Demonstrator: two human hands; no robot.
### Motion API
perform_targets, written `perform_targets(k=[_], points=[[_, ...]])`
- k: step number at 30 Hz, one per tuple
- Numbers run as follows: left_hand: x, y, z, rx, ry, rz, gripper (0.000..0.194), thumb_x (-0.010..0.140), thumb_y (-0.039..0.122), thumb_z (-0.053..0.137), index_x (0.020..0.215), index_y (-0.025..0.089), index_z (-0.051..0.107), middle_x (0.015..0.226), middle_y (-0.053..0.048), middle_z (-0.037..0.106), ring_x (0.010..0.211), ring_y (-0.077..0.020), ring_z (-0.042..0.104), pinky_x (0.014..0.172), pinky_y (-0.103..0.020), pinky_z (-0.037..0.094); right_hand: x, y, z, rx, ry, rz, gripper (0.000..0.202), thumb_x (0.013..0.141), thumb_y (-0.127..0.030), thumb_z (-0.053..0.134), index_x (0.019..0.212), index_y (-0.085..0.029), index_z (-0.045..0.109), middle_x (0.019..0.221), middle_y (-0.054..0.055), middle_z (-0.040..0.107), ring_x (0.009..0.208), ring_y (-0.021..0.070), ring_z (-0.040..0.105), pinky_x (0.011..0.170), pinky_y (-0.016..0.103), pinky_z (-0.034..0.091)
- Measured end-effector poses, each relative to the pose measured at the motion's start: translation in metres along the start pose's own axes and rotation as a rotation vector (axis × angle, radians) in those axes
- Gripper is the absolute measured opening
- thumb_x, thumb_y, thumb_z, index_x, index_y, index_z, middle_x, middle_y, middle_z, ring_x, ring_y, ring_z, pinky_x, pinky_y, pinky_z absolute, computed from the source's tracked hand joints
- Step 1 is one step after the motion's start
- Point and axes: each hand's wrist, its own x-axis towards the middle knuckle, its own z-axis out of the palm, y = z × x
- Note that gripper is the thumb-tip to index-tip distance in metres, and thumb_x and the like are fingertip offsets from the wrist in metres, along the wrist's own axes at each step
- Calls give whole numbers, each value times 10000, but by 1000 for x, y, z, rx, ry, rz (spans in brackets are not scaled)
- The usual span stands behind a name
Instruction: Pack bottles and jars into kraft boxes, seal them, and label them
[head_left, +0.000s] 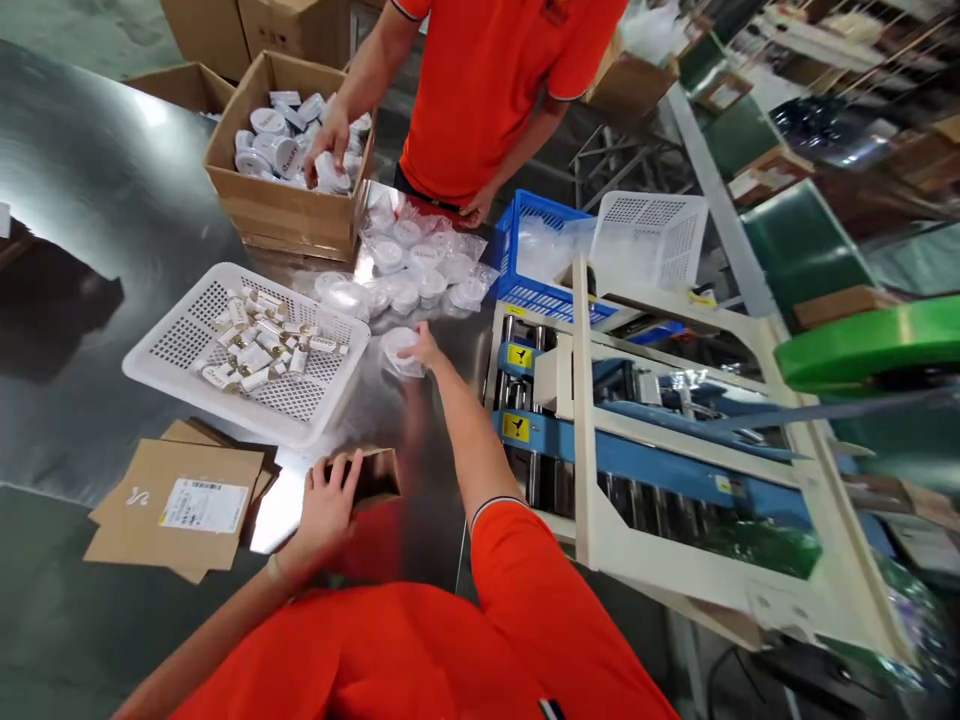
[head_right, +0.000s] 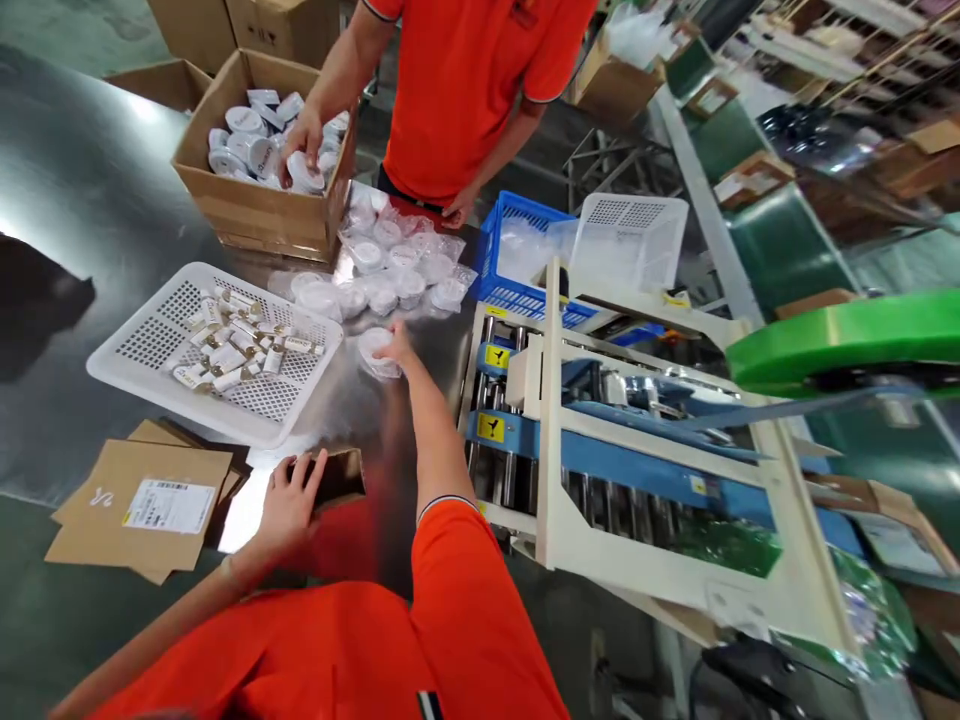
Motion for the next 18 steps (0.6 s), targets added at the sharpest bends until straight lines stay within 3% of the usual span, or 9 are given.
perform_targets(k=[3, 5, 7, 9, 11, 13, 15, 18], points=[[6, -6, -4, -110, 11, 33, 1000, 828, 299, 790, 1738, 126, 415, 1565, -240, 582, 1426, -462, 524, 1182, -620, 492, -61, 3, -1, 5, 72, -174, 740, 598, -307, 942, 1229, -205, 570, 1259, 91, 672, 1102, 244, 621, 1058, 416, 561], [10, -12, 1, -206, 51, 49, 1002, 829, 342, 798, 1717, 100, 402, 1557, -248, 585, 1462, -469, 510, 1209, -634, 478, -116, 10, -6, 10, 126, -314, 733, 649, -366, 929, 1275, -224, 575, 1363, 137, 670, 1218, 306, 646, 1118, 492, 560], [13, -18, 9, -315, 98, 56, 989, 818, 361, 813, 1680, 91, 409, 1551, -248, 592, 1488, -465, 507, 1224, -630, 480, -178, 20, -9, -49, 93, -451, 629, 727, -395, 884, 1278, -260, 612, 1463, 165, 668, 1373, 385, 634, 1180, 582, 535], [15, -23, 18, -412, 145, 38, 952, 820, 390, 819, 1635, 87, 430, 1556, -243, 593, 1486, -461, 526, 1231, -622, 487, -237, 28, -7, -177, -139, -588, 426, 813, -377, 808, 1216, -348, 672, 1523, 95, 688, 1503, 411, 587, 1233, 639, 498], [18, -28, 24, -488, 187, 30, 922, 831, 446, 820, 1592, 82, 448, 1551, -249, 597, 1456, -454, 569, 1228, -621, 498, -283, 32, 1, -312, -398, -634, 320, 893, -323, 724, 1198, -418, 711, 1554, 11, 690, 1573, 376, 548, 1282, 631, 474], [20, -31, 25, -535, 210, 56, 938, 819, 495, 837, 1572, 87, 454, 1538, -257, 606, 1439, -441, 597, 1230, -623, 500, -308, 29, 13, -401, -521, -585, 357, 952, -302, 697, 1288, -423, 713, 1602, 19, 649, 1594, 347, 529, 1326, 588, 457], [22, -32, 22, -535, 204, 99, 962, 784, 491, 868, 1564, 97, 466, 1544, -254, 601, 1465, -437, 578, 1242, -618, 490, -313, 20, 27, -426, -543, -535, 481, 946, -368, 801, 1411, -349, 677, 1635, 108, 595, 1591, 369, 520, 1337, 570, 453], [22, -29, 12, -432, 143, 117, 873, 776, 372, 863, 1524, 76, 524, 1572, -258, 573, 1495, -445, 524, 1261, -620, 447, -296, 3, 48, -384, -634, -561, 826, 748, -491, 1025, 1437, -220, 658, 1539, 205, 631, 1496, 438, 587, 1255, 597, 517]])
